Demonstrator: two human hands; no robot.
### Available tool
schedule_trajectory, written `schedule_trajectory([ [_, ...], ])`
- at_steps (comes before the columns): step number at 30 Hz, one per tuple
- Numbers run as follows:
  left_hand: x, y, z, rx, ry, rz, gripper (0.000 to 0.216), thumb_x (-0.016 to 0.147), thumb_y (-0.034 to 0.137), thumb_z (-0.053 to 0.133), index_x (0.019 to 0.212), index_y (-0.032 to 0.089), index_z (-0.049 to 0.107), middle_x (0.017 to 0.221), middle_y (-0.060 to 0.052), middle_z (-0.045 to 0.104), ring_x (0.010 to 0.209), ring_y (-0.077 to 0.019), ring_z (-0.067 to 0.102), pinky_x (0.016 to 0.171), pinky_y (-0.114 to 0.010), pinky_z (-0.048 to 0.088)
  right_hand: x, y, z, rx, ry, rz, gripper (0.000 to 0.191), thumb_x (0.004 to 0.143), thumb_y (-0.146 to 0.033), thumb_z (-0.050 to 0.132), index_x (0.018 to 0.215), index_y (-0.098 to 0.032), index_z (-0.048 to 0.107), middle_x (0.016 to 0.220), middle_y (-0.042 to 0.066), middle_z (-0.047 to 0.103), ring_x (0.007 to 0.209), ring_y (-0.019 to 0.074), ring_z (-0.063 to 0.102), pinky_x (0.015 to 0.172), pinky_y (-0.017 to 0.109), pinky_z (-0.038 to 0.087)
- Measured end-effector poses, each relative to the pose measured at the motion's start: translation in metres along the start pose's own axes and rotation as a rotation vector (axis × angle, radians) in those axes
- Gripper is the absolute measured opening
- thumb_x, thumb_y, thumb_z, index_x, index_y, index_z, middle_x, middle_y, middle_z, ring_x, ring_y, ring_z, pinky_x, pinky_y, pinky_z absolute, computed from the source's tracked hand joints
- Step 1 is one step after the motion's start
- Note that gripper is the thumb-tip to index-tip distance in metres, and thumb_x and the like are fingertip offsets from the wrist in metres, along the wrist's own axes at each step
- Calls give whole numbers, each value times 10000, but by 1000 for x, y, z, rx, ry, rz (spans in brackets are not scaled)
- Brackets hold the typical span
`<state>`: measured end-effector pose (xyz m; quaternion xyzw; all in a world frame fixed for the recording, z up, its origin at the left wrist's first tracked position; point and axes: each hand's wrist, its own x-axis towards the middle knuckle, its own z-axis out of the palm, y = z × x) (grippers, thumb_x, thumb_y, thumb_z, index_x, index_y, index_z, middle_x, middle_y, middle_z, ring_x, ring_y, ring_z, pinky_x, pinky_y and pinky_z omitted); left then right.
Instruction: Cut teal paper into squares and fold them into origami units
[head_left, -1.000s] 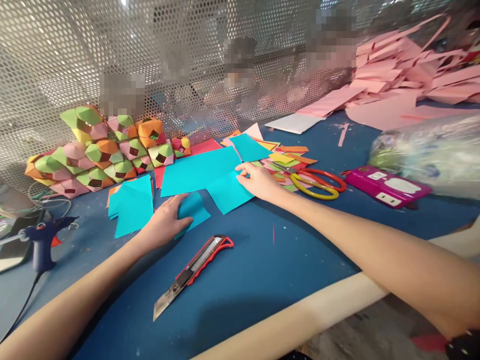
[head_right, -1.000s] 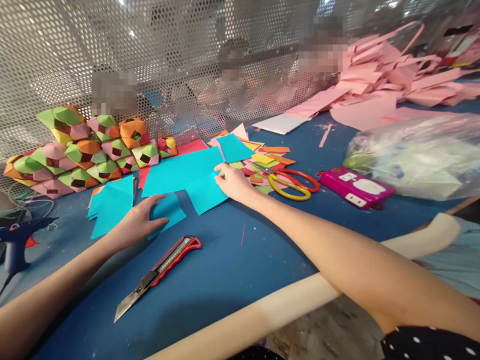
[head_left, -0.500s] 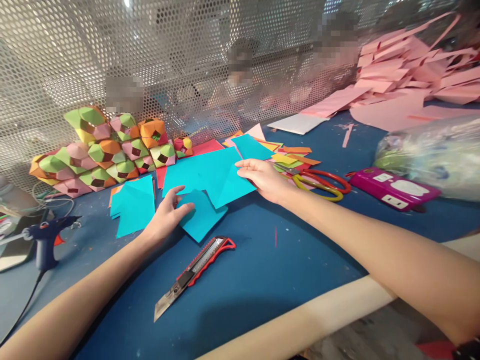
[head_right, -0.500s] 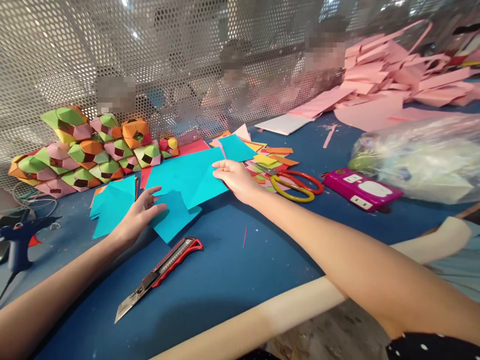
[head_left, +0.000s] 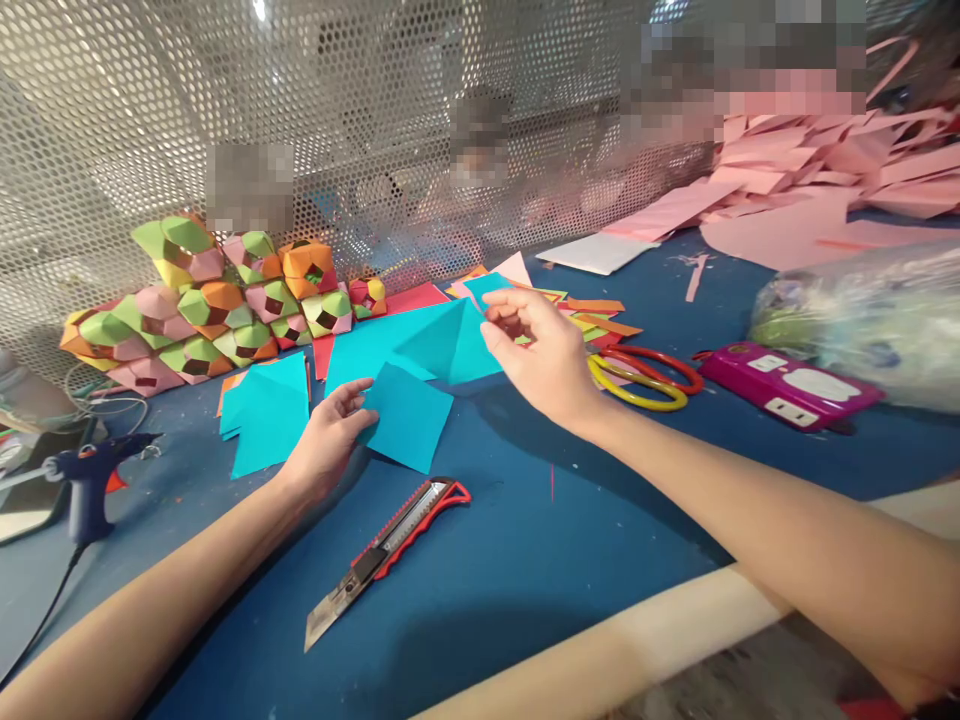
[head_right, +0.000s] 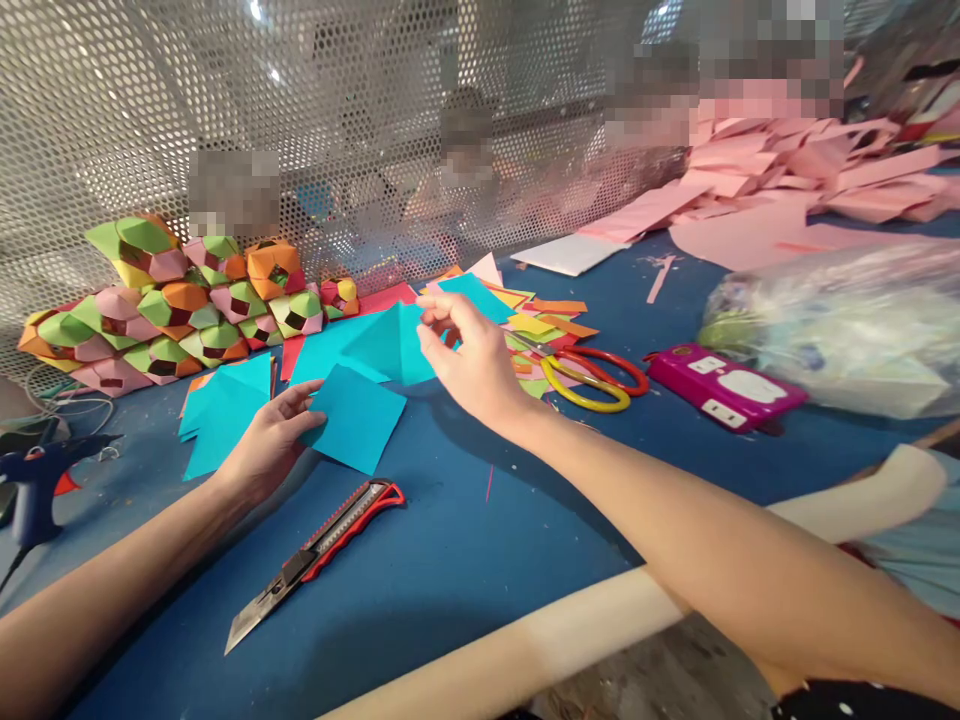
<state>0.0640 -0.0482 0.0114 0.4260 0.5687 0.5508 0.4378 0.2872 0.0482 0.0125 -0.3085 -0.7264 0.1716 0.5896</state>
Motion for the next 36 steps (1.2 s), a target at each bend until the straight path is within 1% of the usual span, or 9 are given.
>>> schedule_trajectory([
  [4, -9, 1, 11, -161, -83, -112, 395, 638, 158, 743, 1018, 144, 634, 897, -31, 667, 730, -136, 626, 683, -265, 499, -20, -20, 9, -154, -178, -490, 181, 914, -154, 475, 1044, -213, 588, 925, 63, 676, 871, 184, 618, 805, 346, 504],
  [7, -16, 2, 16, -237, -132, -147, 323, 637, 129, 745, 937, 143, 627, 827, -13, 666, 662, -125, 628, 644, -258, 519, -32, -26, 21, -186, -323, -708, 202, 913, -108, 469, 1059, -159, 598, 909, 80, 681, 835, 185, 615, 745, 331, 503],
  [12, -19, 2, 17, -311, -94, -143, 226, 652, 96, 709, 848, 134, 603, 756, 0, 646, 654, -108, 629, 630, -214, 527, -40, -29, 29, -133, -411, -762, 158, 929, -116, 471, 996, -135, 613, 875, 76, 668, 816, 168, 601, 723, 295, 491],
  [18, -19, 5, 19, -372, -71, -170, 268, 674, 57, 623, 920, 156, 584, 742, 22, 627, 593, -99, 593, 550, -209, 512, -42, -33, 27, -149, -526, -848, 178, 934, -97, 458, 913, -146, 628, 832, 56, 657, 799, 161, 575, 714, 282, 448],
  [23, -22, 6, 21, -462, -89, -172, 135, 722, 160, 645, 841, 167, 582, 671, 56, 568, 539, -82, 535, 504, -202, 487, -42, -31, 28, -194, -574, -861, 174, 934, -96, 462, 932, -145, 630, 863, 59, 655, 785, 156, 554, 700, 287, 417],
  [28, -25, 2, 20, -315, -97, -102, 293, 655, 187, 806, 854, 168, 592, 725, 56, 596, 596, -71, 554, 525, -174, 465, -41, -36, 27, -170, -565, -886, 153, 943, -162, 483, 930, -152, 635, 866, 39, 671, 778, 157, 567, 693, 301, 419],
  [30, -25, 1, 19, -282, -104, -61, 288, 644, 215, 824, 819, 155, 602, 736, 41, 615, 617, -75, 569, 555, -177, 474, -37, -39, 24, -144, -494, -852, 152, 945, -236, 504, 954, -155, 633, 887, 49, 678, 820, 169, 586, 729, 318, 438],
  [34, -22, 3, 16, -251, -111, 21, 275, 655, 260, 824, 807, 158, 619, 751, 15, 654, 645, -102, 602, 617, -221, 514, -22, -35, 14, -151, -176, -533, 199, 902, -258, 553, 1062, -157, 615, 1063, 117, 669, 1019, 231, 581, 877, 396, 438],
  [36, -21, 5, 15, -231, -98, 46, 265, 658, 257, 824, 798, 159, 621, 726, 21, 646, 627, -97, 595, 605, -213, 510, -15, -29, 10, -75, -190, -286, 246, 860, -276, 594, 1074, -157, 611, 1074, 117, 664, 1018, 239, 583, 887, 404, 435],
])
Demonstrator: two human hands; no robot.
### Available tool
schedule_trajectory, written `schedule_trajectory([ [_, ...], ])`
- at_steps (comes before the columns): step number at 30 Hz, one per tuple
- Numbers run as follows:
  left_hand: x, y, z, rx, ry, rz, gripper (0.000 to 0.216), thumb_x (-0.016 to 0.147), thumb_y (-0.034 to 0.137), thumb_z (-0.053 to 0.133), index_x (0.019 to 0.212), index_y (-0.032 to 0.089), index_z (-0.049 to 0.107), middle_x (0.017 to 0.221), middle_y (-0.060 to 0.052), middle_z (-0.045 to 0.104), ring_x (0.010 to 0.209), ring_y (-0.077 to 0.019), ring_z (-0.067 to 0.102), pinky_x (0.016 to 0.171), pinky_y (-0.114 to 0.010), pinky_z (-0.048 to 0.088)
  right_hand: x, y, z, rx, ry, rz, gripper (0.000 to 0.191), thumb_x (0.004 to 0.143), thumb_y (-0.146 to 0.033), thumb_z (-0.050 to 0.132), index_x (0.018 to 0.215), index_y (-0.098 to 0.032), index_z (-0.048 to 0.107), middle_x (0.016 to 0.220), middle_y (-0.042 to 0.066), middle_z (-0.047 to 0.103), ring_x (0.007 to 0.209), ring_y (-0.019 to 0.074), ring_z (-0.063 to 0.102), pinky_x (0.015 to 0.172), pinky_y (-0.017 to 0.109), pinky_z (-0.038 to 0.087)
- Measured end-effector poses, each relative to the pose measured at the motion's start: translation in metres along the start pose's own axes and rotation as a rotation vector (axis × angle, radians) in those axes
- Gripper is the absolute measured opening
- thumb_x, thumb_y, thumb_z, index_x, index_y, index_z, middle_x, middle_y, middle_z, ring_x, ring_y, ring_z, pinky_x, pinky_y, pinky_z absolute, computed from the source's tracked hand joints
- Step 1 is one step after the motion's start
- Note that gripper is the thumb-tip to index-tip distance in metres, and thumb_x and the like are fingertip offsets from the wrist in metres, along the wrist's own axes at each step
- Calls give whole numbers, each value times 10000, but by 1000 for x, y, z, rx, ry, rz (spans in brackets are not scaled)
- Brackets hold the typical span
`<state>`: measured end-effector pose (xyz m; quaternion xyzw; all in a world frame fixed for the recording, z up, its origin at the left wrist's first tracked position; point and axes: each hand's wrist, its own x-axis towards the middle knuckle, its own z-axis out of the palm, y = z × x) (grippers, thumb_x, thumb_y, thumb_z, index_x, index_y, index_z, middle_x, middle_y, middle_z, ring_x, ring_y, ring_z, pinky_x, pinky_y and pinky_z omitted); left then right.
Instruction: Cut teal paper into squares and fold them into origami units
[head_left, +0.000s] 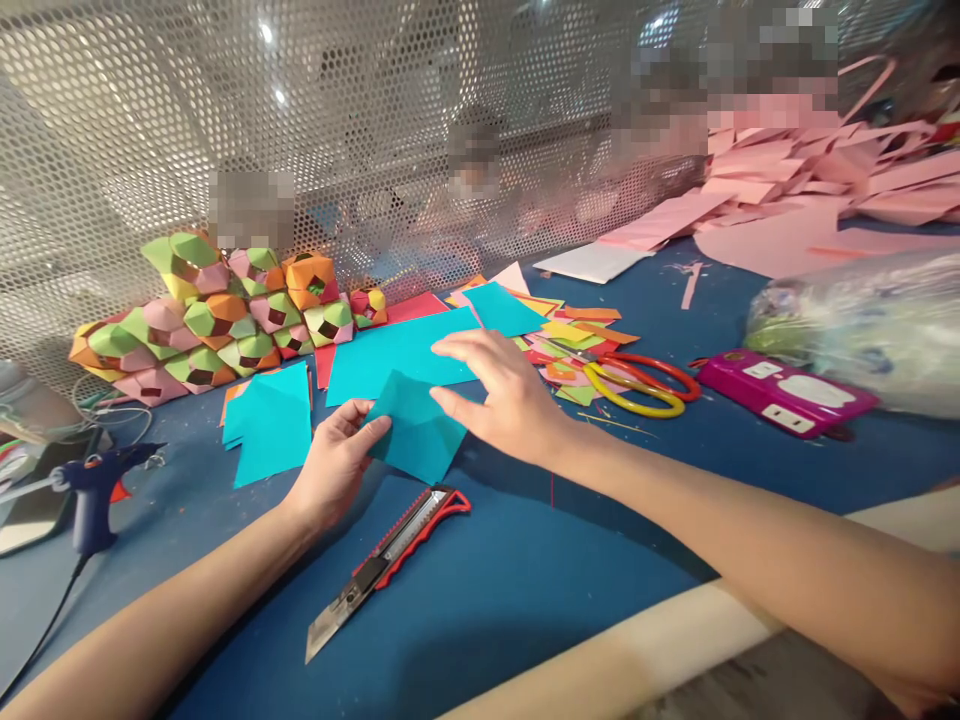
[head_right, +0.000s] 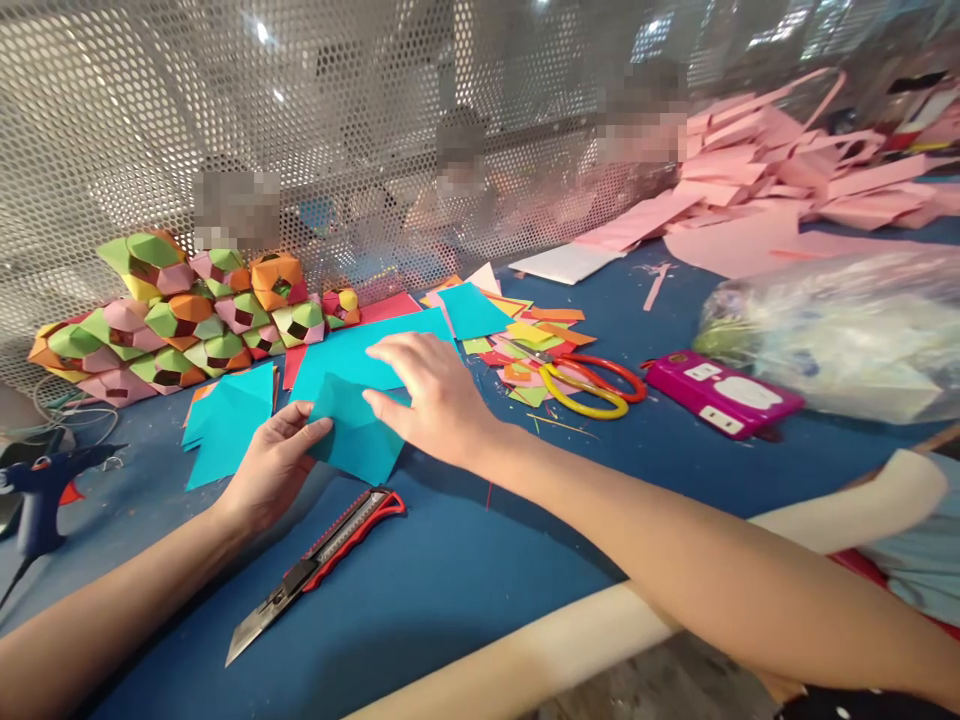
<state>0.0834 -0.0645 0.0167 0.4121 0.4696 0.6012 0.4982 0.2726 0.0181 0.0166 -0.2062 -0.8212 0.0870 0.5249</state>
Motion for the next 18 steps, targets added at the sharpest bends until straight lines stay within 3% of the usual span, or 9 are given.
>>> schedule_trajectory([
  [3, 3, 2, 0, -11, 22, 6, 262, 649, 231, 831, 785, 158, 620, 699, 28, 637, 607, -91, 587, 577, -199, 505, 2, 11, 0, 290, -249, 349, 196, 811, -337, 616, 903, -165, 639, 833, 32, 652, 779, 178, 581, 725, 329, 439],
  [5, 4, 2, 0, -86, 39, -27, 264, 647, 214, 833, 801, 160, 625, 731, 16, 663, 635, -105, 616, 602, -214, 529, 1, 13, 5, 455, -322, 519, 221, 793, -383, 610, 723, -174, 601, 656, -28, 544, 631, 127, 486, 621, 288, 372],
  [8, 5, 1, 1, -232, 84, -59, 283, 649, 167, 826, 857, 170, 634, 782, 3, 697, 693, -123, 658, 671, -232, 558, -3, 9, 18, 691, -201, 709, 290, 724, -436, 667, 662, -180, 545, 605, -60, 457, 595, 101, 405, 596, 273, 317],
  [13, 3, -2, 6, -293, 142, -85, 414, 686, 133, 786, 1059, 189, 617, 954, -35, 729, 865, -181, 697, 842, -322, 566, -10, -3, 34, 1073, -104, 934, 336, 635, -459, 747, 752, -189, 587, 681, -40, 551, 639, 122, 488, 623, 285, 393],
  [15, 1, -1, 6, -300, 115, -72, 404, 705, 178, 772, 1079, 186, 620, 998, -51, 729, 945, -217, 692, 898, -356, 551, -12, -5, 36, 1126, -77, 977, 332, 627, -443, 756, 767, -193, 588, 679, -41, 553, 632, 123, 496, 621, 288, 410],
  [18, 1, -2, 7, -304, 48, -91, 286, 718, 254, 763, 962, 156, 651, 998, -81, 730, 1002, -253, 680, 929, -373, 540, -13, -6, 38, 1113, -35, 997, 329, 641, -441, 742, 775, -199, 564, 677, -42, 546, 628, 124, 503, 614, 290, 420],
])
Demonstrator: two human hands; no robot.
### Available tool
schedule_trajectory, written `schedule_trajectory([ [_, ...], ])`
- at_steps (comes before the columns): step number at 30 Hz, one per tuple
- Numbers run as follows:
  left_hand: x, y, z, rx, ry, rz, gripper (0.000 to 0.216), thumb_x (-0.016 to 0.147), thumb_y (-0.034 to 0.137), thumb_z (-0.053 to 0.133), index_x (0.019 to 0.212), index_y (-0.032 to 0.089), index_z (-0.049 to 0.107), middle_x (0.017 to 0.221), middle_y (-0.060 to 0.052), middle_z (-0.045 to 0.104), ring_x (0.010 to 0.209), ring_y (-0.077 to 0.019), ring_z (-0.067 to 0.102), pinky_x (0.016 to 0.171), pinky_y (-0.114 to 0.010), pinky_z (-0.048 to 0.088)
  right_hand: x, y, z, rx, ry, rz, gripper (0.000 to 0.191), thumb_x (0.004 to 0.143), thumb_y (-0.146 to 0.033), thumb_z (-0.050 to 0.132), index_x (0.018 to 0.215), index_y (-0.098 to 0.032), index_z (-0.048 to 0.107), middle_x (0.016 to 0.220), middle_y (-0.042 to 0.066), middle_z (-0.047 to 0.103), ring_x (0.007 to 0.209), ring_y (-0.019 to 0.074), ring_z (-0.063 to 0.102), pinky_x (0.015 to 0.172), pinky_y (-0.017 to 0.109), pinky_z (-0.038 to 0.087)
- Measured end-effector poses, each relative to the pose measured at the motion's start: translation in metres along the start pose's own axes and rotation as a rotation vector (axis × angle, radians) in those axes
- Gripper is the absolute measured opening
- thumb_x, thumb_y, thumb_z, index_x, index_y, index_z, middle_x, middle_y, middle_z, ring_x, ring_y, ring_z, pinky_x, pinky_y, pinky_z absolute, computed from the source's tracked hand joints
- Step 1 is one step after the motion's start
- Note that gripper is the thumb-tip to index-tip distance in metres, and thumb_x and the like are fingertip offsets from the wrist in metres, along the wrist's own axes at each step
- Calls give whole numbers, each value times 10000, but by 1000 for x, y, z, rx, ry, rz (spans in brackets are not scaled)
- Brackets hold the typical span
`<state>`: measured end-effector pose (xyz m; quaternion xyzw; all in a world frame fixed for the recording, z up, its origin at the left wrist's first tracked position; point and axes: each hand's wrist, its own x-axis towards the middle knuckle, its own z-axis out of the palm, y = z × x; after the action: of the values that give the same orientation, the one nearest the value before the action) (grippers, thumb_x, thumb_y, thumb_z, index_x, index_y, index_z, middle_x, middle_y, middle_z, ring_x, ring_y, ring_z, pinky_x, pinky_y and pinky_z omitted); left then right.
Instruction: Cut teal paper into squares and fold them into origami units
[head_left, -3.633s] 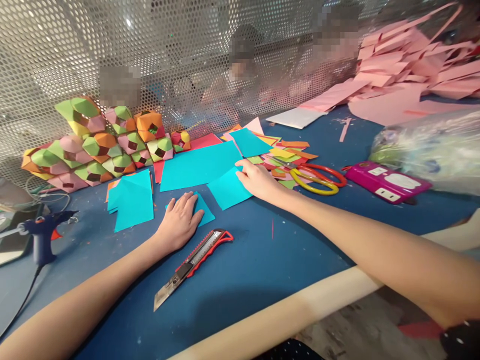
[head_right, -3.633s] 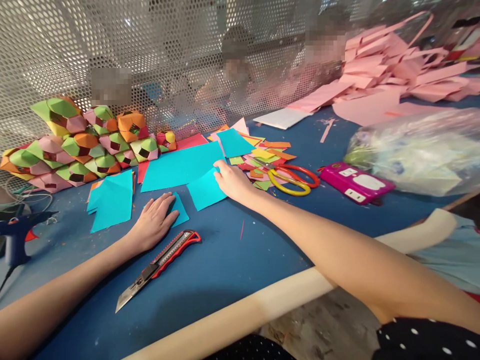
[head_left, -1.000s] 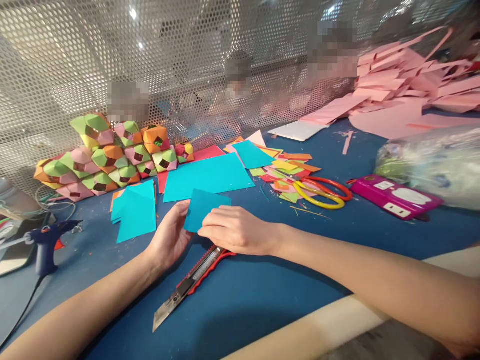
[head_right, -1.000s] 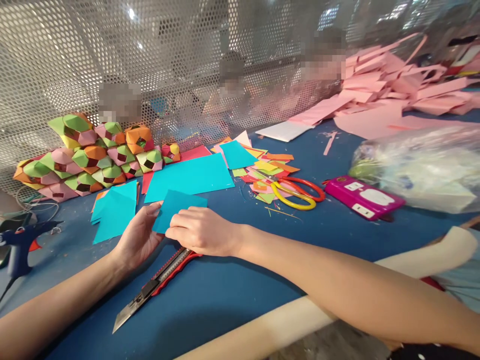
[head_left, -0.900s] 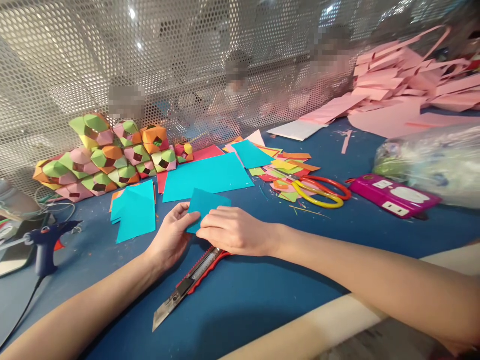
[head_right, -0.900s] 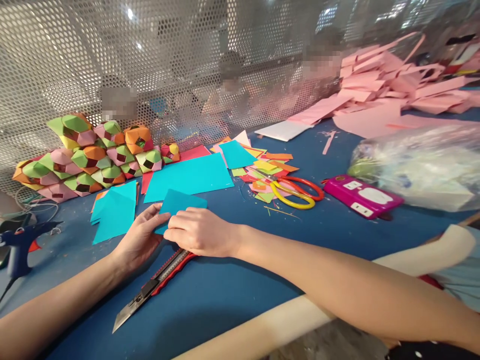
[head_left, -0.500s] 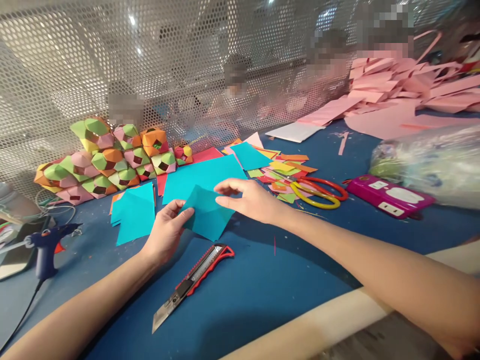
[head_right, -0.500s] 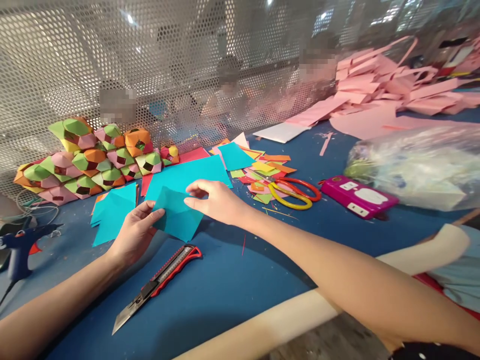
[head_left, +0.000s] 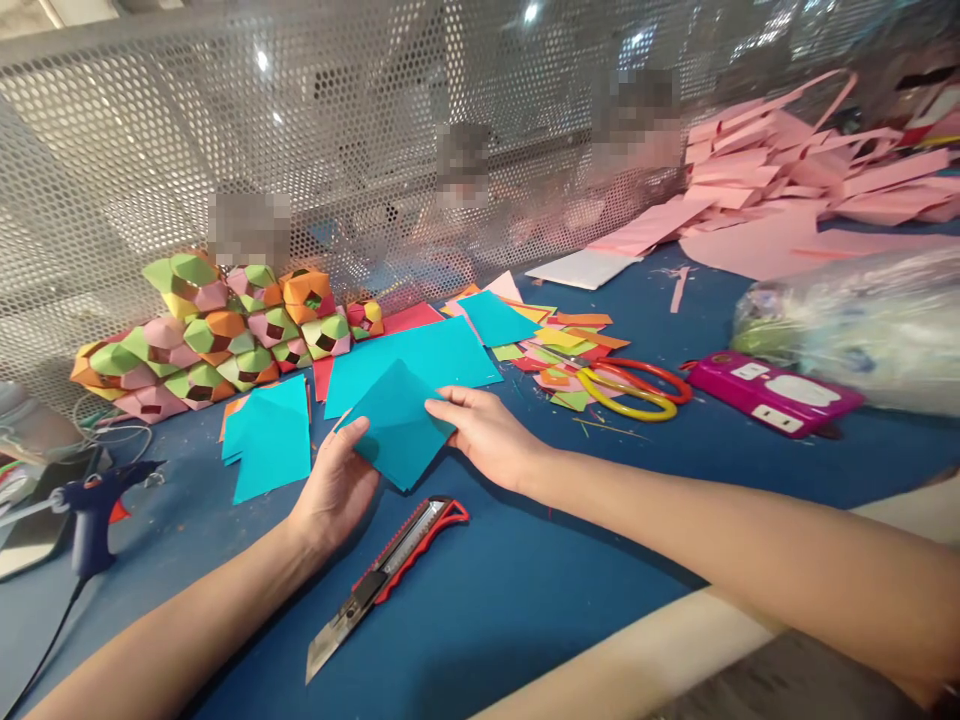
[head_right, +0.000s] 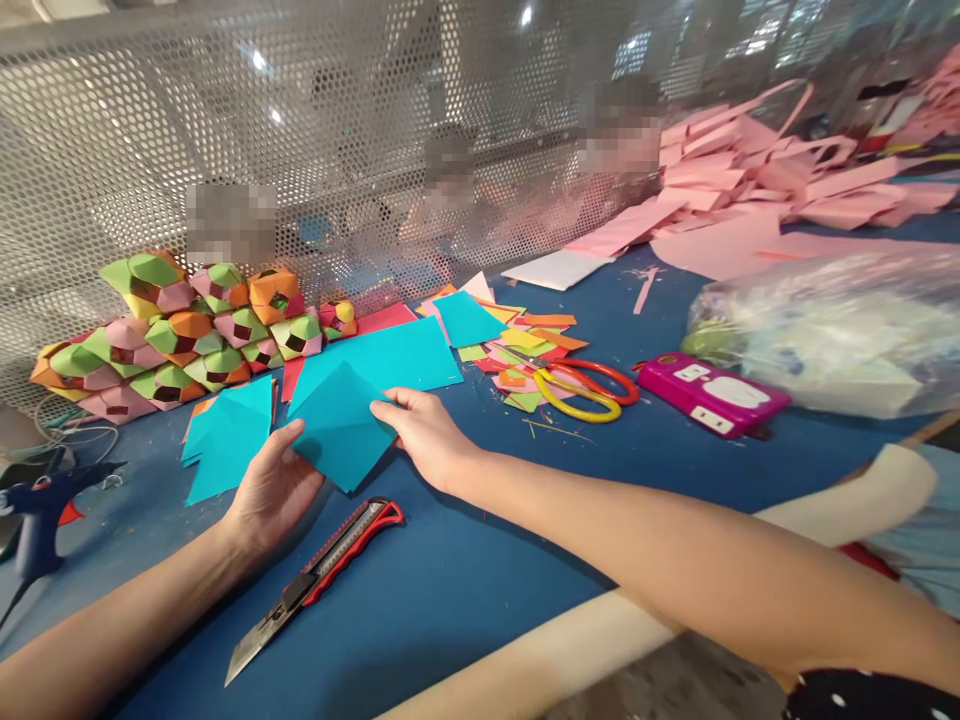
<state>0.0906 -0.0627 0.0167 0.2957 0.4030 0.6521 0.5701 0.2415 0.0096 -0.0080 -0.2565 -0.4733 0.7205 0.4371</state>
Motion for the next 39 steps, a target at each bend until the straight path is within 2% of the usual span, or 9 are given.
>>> schedule_trajectory([
  [4, 3, -5, 2, 76, 66, 44, 206, 667, 211, 807, 782, 160, 643, 813, -46, 733, 898, -241, 708, 907, -370, 557, -1, 6, 4, -82, 42, -40, 336, 704, -495, 669, 791, -206, 520, 709, -28, 560, 651, 134, 531, 624, 297, 432],
  [9, 9, -7, 3, 168, 105, 70, 238, 677, 196, 804, 878, 145, 689, 923, -84, 746, 926, -264, 708, 885, -396, 579, 1, 12, 9, -318, 69, -88, 267, 806, -467, 529, 827, -201, 526, 751, 3, 595, 702, 161, 575, 660, 325, 467],
  [13, 13, 0, -4, 162, 139, 98, 252, 690, 161, 785, 922, 128, 694, 937, -96, 748, 921, -275, 713, 883, -422, 585, 5, -15, -5, -592, 52, -189, 133, 770, -319, 606, 862, -224, 586, 944, 39, 659, 895, 197, 619, 795, 353, 477],
  [18, 19, 4, -12, 146, 195, 75, 135, 727, 83, 723, 854, 95, 680, 836, -108, 748, 825, -263, 729, 830, -418, 606, -8, -69, -71, -962, 49, -358, 147, 668, -136, 658, 785, -224, 640, 1053, 63, 666, 1173, 288, 502, 1055, 429, 277],
  [20, 20, 3, -13, 131, 217, 57, 89, 736, 60, 705, 810, 91, 666, 781, -98, 742, 767, -244, 732, 802, -397, 615, -18, -80, -108, -1122, 124, -351, 141, 657, -88, 642, 756, -186, 628, 1019, 125, 664, 1142, 342, 503, 1000, 494, 290],
  [23, 21, 1, -11, 89, 247, 36, 106, 738, 30, 691, 808, 98, 649, 755, -72, 735, 698, -207, 726, 772, -368, 623, -32, -81, -155, -1741, 353, -93, 75, 742, -119, 604, 709, -185, 613, 808, 147, 661, 810, 291, 610, 704, 413, 383],
  [27, 20, -1, -11, 64, 233, 7, 104, 757, 30, 679, 837, 87, 649, 780, -76, 735, 674, -181, 717, 752, -337, 626, -41, -75, -182, -1832, 329, -41, 126, 821, -124, 526, 827, -171, 643, 763, 150, 653, 661, 222, 586, 598, 363, 302],
  [33, 16, -2, -14, 73, 195, -7, 146, 745, 39, 698, 866, 102, 648, 774, -67, 734, 682, -188, 719, 768, -344, 621, -40, -83, -178, -1822, 378, 30, 89, 752, -219, 643, 814, -169, 604, 733, 121, 643, 589, 159, 554, 561, 346, 255],
  [39, 15, -1, -14, 76, 186, -20, 247, 718, 38, 718, 945, 112, 653, 847, -77, 744, 743, -215, 730, 799, -365, 616, -58, -87, -203, -1719, 461, 7, 228, 649, -220, 720, 856, -230, 625, 541, 47, 578, 519, 214, 534, 529, 349, 314],
])
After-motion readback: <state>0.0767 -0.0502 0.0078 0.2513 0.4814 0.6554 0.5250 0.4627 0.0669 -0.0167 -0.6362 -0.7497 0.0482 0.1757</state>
